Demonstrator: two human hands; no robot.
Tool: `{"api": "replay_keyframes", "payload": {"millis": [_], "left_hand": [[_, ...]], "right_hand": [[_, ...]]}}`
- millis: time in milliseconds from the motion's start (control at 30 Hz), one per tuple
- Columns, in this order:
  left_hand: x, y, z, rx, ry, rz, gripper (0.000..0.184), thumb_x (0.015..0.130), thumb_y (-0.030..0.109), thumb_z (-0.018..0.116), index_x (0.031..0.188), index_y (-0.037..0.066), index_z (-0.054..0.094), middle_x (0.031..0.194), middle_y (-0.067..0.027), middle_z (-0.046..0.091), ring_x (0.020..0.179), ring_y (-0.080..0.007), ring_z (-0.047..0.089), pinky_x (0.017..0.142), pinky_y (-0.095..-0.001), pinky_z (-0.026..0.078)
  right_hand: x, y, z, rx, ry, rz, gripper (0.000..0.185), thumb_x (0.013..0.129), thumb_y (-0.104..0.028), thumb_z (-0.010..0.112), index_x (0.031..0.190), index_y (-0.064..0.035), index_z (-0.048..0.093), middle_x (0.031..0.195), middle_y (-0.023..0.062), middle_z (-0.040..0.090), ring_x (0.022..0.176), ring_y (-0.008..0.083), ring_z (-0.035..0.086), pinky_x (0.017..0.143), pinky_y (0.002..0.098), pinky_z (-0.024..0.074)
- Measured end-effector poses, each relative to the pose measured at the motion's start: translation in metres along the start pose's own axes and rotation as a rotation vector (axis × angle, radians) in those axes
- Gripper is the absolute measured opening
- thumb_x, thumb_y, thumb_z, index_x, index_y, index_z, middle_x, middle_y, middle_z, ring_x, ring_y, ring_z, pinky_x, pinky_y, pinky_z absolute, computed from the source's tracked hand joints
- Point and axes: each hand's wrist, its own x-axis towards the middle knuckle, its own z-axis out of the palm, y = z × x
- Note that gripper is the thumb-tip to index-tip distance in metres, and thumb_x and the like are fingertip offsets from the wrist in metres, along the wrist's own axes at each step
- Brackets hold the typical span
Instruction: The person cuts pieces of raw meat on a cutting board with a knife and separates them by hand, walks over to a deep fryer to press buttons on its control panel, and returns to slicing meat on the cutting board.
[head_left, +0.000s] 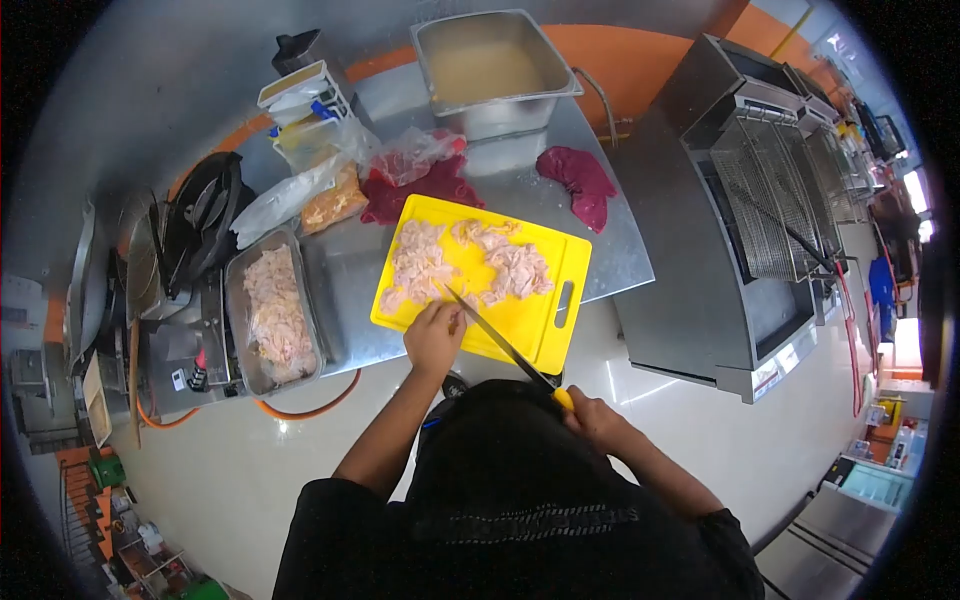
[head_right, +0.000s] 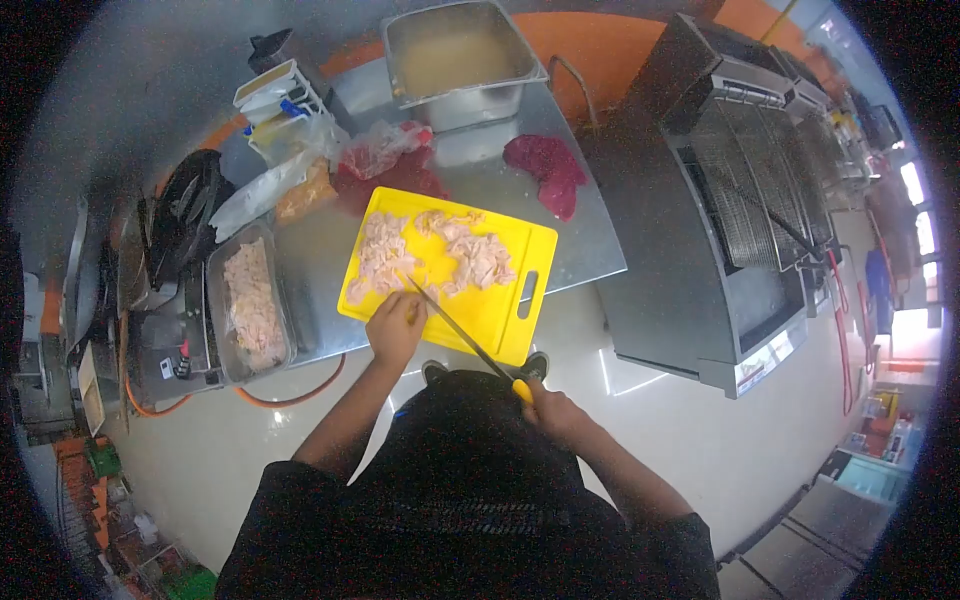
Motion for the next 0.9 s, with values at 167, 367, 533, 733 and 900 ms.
{"api": "replay_keyframes", "payload": {"millis": [167,367,533,733,900], "left_hand": [[-0.002,-0.005,0.001,-0.020,0.010,0.050,0.010,0.080,0.017,0.072,0.087,0.012,0.070,0.084,-0.0037,0.066,0.073,-0.0273,0.066,0.065,-0.0387,0.053],[0.004,-0.013,-0.005,0.075,-0.065,0.153,0.010,0.075,0.016,0.074,0.079,0.013,0.065,0.078,-0.0017,0.066,0.068,-0.0255,0.066,0.060,-0.0389,0.050],[0.016,-0.031,-0.019,0.083,-0.057,0.056,0.012,0.071,0.014,0.074,0.077,0.014,0.064,0.075,0.0005,0.066,0.066,-0.0238,0.066,0.059,-0.0391,0.049],[0.030,-0.027,-0.027,0.128,-0.035,-0.002,0.009,0.077,0.015,0.072,0.082,0.012,0.065,0.082,-0.0025,0.068,0.075,-0.0245,0.068,0.069,-0.0390,0.054],[0.016,-0.011,-0.024,0.028,-0.039,0.134,0.012,0.081,0.019,0.072,0.087,0.011,0.067,0.086,-0.0056,0.068,0.081,-0.0276,0.067,0.071,-0.0404,0.054]], "right_hand": [[0.037,-0.014,0.017,0.010,0.099,-0.062,0.034,0.097,-0.027,0.053,0.120,-0.0043,0.044,0.089,0.0312,0.066,0.087,0.0483,0.066,0.076,0.0572,0.0524],[0.033,-0.018,0.010,-0.170,0.162,-0.023,0.032,0.096,-0.031,0.054,0.115,-0.0060,0.045,0.085,0.0289,0.067,0.082,0.0480,0.067,0.073,0.0578,0.0534],[-0.015,0.001,-0.006,-0.202,0.056,0.126,0.037,0.097,-0.035,0.053,0.119,-0.0072,0.044,0.086,0.0282,0.067,0.082,0.0487,0.067,0.074,0.0590,0.0533],[-0.038,0.000,-0.009,-0.216,0.012,0.200,0.034,0.097,-0.034,0.052,0.119,-0.0083,0.044,0.088,0.0278,0.067,0.083,0.0480,0.067,0.074,0.0584,0.0539],[-0.053,-0.003,-0.013,-0.249,0.021,0.214,0.033,0.097,-0.033,0.052,0.117,-0.0080,0.044,0.087,0.0268,0.067,0.083,0.0477,0.067,0.073,0.0582,0.0540]]}}
